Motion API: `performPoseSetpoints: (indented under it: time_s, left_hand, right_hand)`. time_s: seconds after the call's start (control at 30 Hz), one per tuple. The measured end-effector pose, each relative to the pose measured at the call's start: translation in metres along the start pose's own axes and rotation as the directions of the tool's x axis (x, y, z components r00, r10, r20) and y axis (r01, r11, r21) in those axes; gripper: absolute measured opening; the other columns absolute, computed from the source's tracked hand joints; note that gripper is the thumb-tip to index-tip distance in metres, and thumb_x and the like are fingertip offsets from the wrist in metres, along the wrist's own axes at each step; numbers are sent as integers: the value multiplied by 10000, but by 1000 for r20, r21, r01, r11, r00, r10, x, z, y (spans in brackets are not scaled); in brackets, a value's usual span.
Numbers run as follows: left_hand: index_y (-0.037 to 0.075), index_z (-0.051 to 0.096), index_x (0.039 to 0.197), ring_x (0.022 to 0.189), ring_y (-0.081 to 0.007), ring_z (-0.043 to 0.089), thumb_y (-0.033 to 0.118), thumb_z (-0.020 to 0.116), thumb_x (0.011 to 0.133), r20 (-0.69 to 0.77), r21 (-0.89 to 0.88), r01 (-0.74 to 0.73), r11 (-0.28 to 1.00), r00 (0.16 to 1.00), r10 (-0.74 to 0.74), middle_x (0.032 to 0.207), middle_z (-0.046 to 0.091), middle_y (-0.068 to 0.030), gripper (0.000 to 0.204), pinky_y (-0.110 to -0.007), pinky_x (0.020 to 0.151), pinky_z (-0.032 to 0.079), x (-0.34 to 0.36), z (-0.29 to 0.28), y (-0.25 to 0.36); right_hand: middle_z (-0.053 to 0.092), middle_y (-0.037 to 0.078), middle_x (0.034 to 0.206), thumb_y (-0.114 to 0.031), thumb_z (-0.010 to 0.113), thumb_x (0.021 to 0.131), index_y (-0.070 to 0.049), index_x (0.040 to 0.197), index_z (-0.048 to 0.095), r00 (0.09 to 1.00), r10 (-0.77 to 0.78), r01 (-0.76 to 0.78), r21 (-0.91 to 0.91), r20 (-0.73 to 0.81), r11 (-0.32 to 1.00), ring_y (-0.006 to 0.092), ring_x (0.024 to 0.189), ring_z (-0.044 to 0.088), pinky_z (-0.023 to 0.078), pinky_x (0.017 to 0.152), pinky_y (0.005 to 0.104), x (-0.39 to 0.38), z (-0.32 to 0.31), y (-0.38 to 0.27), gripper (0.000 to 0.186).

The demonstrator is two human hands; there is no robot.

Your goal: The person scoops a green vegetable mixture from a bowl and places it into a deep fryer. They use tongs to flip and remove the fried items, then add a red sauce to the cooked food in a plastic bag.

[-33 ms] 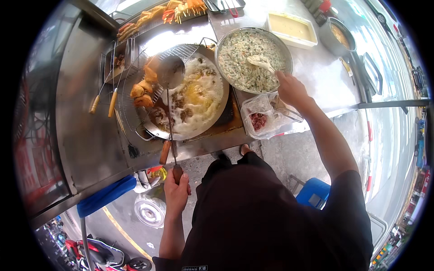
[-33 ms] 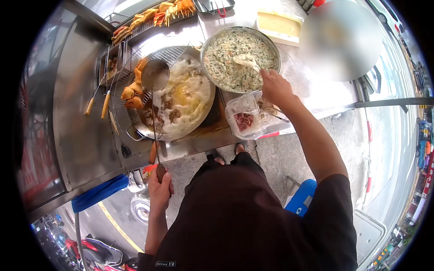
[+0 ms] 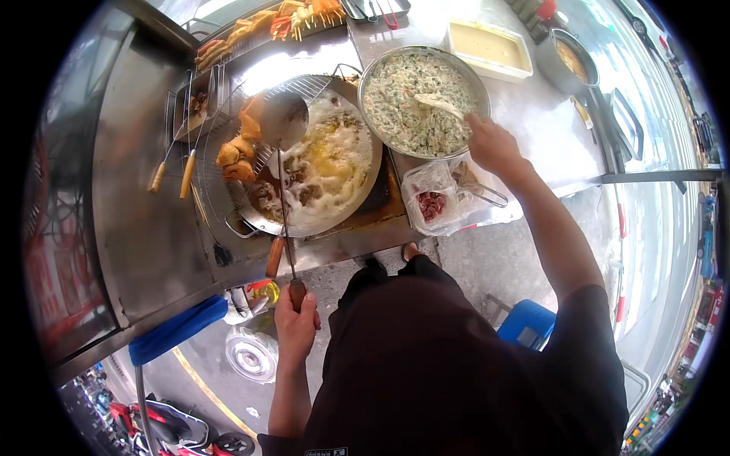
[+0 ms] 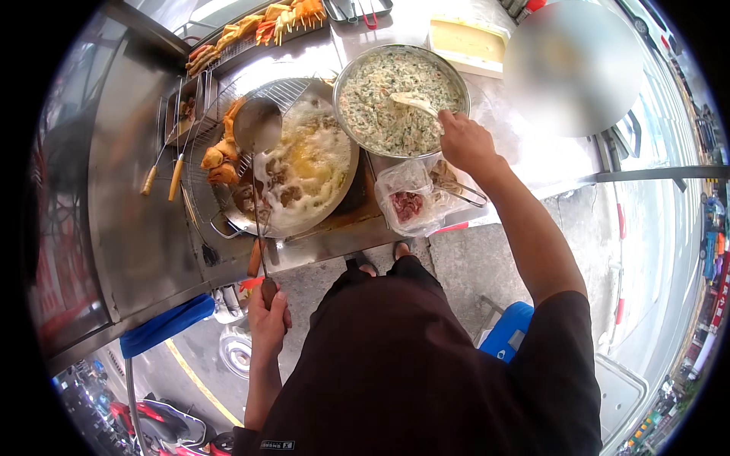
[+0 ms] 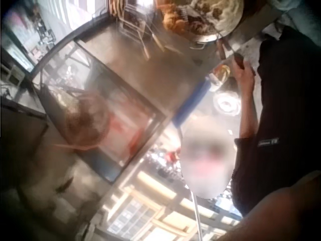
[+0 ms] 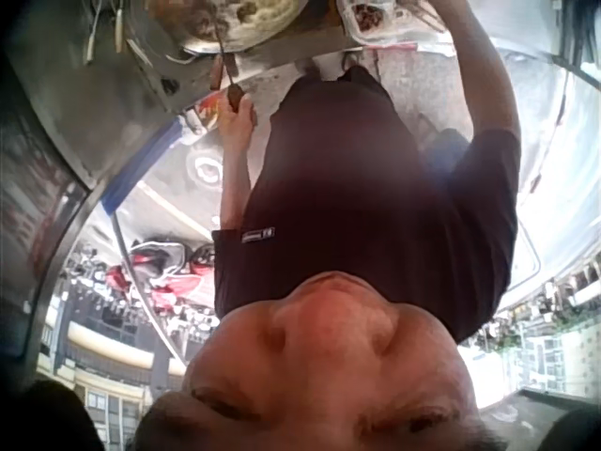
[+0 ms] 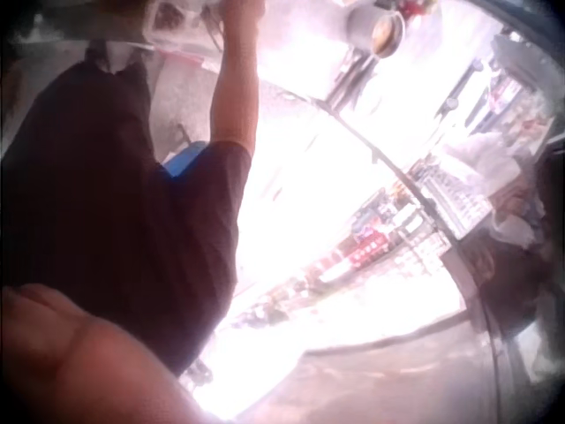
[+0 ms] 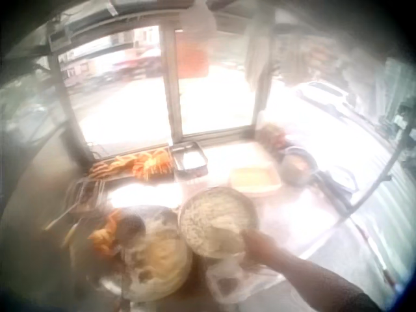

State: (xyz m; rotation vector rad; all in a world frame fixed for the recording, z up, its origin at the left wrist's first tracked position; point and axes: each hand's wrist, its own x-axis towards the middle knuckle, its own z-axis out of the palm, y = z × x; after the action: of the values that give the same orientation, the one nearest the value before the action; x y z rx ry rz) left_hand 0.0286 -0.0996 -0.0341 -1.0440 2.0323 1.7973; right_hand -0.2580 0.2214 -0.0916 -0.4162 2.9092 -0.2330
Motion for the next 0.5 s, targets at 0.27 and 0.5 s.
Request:
performPoseSetpoints:
  time_s: [0.27,0.5]
  left_hand:
    - [22,477,956,462,-54,444,115,534,891,19,-48,49,998,999,-48,672,485,-6,126,-207,408,369,-9,53,25]
    - [18,490,981,460,-54,449,125,533,892,4,-82,60,995,998,-60,690,504,-14,146,-204,401,364,-10,82,31]
  right_hand:
    - [633,174,844,-262,387,932,-114,1077,560,999,-14,15,-11,29,1000,361,816,609,476,701,469,39,-13,69,270]
    - [613,198,760,-230,486,893,-73,1041,589,971,-238,229,343,-17,911,386,732,599,475,654,472,-7,3,24,239]
